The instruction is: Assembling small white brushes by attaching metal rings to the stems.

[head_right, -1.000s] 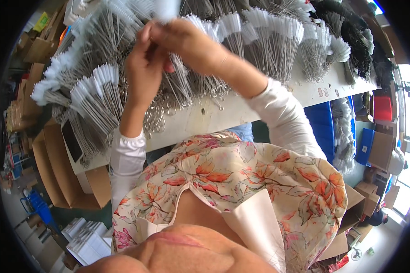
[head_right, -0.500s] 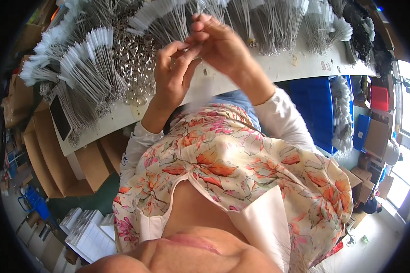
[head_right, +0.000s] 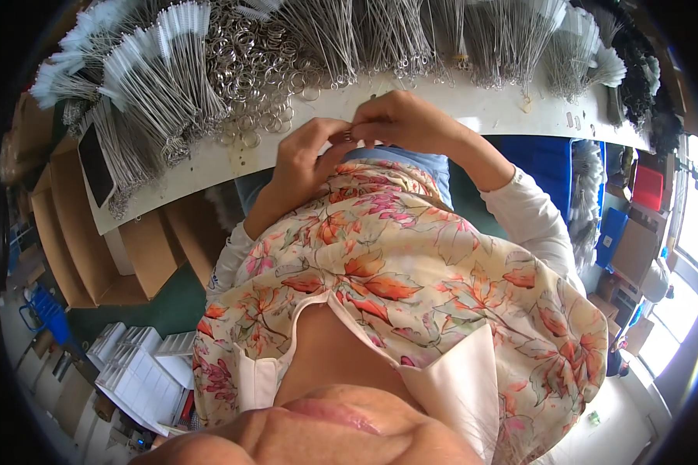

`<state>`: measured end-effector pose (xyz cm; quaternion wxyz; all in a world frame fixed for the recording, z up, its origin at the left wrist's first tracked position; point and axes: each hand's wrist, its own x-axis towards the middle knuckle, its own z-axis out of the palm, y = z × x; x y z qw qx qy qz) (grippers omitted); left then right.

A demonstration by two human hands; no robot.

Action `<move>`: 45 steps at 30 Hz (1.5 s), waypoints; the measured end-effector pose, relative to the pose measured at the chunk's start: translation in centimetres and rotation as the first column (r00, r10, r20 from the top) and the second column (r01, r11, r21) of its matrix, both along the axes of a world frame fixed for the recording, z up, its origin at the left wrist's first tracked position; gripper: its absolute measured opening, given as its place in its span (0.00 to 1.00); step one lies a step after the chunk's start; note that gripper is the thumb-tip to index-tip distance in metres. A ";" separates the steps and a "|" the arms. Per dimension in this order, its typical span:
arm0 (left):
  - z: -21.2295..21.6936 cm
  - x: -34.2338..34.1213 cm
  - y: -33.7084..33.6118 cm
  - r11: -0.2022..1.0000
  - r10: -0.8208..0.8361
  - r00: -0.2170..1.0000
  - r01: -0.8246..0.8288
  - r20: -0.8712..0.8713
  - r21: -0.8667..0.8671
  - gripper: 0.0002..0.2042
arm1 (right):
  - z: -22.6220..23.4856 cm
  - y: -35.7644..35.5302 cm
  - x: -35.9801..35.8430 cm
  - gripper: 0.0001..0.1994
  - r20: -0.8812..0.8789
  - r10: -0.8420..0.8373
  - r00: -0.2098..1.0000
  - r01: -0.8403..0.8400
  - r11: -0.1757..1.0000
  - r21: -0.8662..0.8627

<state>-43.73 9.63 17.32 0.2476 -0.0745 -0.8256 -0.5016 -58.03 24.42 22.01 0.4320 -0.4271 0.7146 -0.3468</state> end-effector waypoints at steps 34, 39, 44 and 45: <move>8.0 -1.1 -4.9 0.619 -0.008 1.000 0.013 -0.010 0.785 0.08 | 3.9 -6.1 1.8 0.13 -0.585 -0.450 0.675 -0.293 0.564 -0.772; 9.0 -0.3 -5.9 0.760 -0.015 0.996 -0.047 0.089 0.648 0.11 | 4.2 -6.7 1.7 0.12 -0.705 -0.423 0.568 -0.436 0.572 -0.695; 9.6 -0.5 -5.4 0.928 0.220 0.975 -0.201 -0.028 0.313 0.13 | 4.5 -6.9 1.3 0.06 -0.261 -0.257 0.931 -0.053 0.611 -0.790; 9.3 -0.6 -5.4 0.947 0.290 0.945 -0.259 -0.155 0.190 0.14 | 5.7 -6.5 1.5 0.05 -0.026 -0.248 0.968 0.160 0.700 -0.696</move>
